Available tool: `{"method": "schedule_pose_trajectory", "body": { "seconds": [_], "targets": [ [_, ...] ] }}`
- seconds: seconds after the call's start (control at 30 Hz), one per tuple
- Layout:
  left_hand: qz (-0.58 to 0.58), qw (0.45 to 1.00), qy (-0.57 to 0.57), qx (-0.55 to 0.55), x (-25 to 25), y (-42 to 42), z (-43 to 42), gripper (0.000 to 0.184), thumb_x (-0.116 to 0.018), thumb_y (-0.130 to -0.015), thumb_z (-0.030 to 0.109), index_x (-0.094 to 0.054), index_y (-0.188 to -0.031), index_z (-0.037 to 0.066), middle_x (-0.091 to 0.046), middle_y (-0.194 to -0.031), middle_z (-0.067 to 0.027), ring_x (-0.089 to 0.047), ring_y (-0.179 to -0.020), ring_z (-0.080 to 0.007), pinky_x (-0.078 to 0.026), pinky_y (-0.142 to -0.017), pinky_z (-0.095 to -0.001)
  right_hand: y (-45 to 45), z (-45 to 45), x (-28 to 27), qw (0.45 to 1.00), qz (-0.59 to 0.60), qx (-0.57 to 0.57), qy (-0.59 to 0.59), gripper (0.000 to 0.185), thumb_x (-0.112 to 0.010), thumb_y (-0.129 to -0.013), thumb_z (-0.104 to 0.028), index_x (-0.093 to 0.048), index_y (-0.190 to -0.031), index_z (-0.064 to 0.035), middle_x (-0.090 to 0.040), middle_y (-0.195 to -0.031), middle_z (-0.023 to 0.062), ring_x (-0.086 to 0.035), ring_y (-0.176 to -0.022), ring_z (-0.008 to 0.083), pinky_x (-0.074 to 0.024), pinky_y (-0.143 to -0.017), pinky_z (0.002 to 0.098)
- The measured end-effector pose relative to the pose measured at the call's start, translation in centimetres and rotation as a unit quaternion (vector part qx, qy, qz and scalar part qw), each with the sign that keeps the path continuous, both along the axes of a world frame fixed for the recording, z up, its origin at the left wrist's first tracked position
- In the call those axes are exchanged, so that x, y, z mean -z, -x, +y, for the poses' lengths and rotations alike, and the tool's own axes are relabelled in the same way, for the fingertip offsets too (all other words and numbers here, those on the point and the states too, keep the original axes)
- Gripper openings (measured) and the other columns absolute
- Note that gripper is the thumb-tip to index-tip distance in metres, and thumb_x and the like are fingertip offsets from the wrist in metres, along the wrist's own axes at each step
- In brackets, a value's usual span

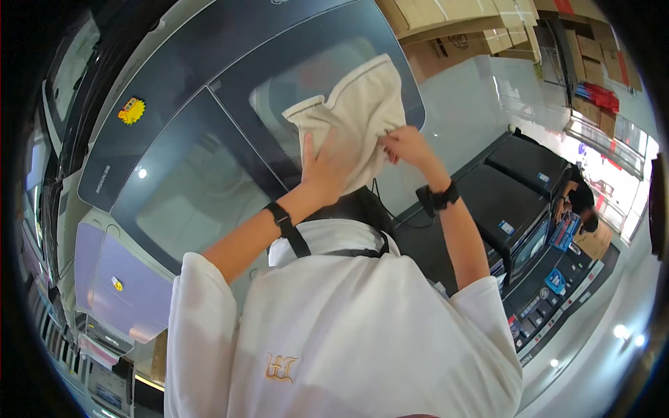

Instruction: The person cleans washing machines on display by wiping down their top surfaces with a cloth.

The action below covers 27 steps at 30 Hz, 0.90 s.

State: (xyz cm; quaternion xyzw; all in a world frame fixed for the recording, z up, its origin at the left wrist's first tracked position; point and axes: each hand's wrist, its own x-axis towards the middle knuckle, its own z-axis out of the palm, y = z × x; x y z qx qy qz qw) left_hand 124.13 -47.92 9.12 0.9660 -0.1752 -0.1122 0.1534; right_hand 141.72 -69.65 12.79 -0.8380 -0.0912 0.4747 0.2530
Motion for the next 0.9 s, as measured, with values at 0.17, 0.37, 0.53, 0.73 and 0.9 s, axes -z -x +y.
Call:
{"method": "schedule_pose_trajectory", "body": {
  "seconds": [0.17,0.37,0.53,0.73,0.9],
  "targets": [
    [0.111,0.994,0.004,0.017,-3.1,-4.8,-2.3,0.075,-0.073,-0.083,0.046,-0.053,-0.153,0.032,-0.016,-0.175,-0.0073,-0.002,-0.159,-0.0474,-0.001,-0.113,-0.0845,-2.2,-0.2,0.2,0.997,0.039,0.061,-0.020,0.036,-0.059,-0.095,-0.024,-0.071,-0.076,0.0048,-0.072,-0.066,0.0131,-0.073,-0.058,0.0224,-0.0587,-0.058,0.0354],
    [-0.011,0.999,0.038,0.007,-0.6,-3.5,-2.5,0.069,-0.074,-0.082,0.046,-0.059,-0.147,0.030,-0.025,-0.172,-0.0096,-0.008,-0.158,-0.0489,-0.004,-0.110,-0.0861,0.5,-0.1,0.6,0.998,-0.035,0.036,-0.037,0.033,-0.057,-0.094,-0.019,-0.069,-0.077,0.0060,-0.071,-0.066,0.0156,-0.073,-0.057,0.0242,-0.0585,-0.058,0.0372],
    [-0.067,0.997,0.010,0.034,0.2,-3.3,-2.8,0.068,-0.072,-0.085,0.049,-0.059,-0.148,0.030,-0.025,-0.172,-0.0086,-0.007,-0.158,-0.0485,-0.004,-0.110,-0.0859,1.8,-0.3,0.2,0.997,-0.067,0.024,-0.037,0.030,-0.054,-0.093,-0.017,-0.070,-0.080,0.0042,-0.070,-0.067,0.0164,-0.073,-0.057,0.0246,-0.0589,-0.060,0.0376],
    [0.067,0.991,-0.052,0.102,-1.9,-4.4,-2.2,0.067,-0.065,-0.093,0.053,-0.053,-0.154,0.028,-0.011,-0.176,-0.0112,0.005,-0.158,-0.0515,0.002,-0.109,-0.0867,3.0,-0.4,-0.1,0.995,-0.098,0.012,-0.014,0.029,-0.058,-0.091,-0.022,-0.072,-0.082,0.0025,-0.071,-0.070,0.0186,-0.073,-0.065,0.0330,-0.0595,-0.067,0.0439],
    [0.092,0.982,-0.097,0.134,-2.1,-4.6,-2.2,0.074,-0.065,-0.093,0.055,-0.051,-0.155,0.019,-0.008,-0.175,-0.0174,0.009,-0.157,-0.0549,0.004,-0.107,-0.0875,6.0,-1.3,3.5,0.920,-0.383,0.022,-0.078,0.027,-0.060,-0.093,-0.021,-0.070,-0.076,-0.0023,-0.070,-0.067,0.0155,-0.072,-0.062,0.0283,-0.0565,-0.061,0.0415]
  ]
}}
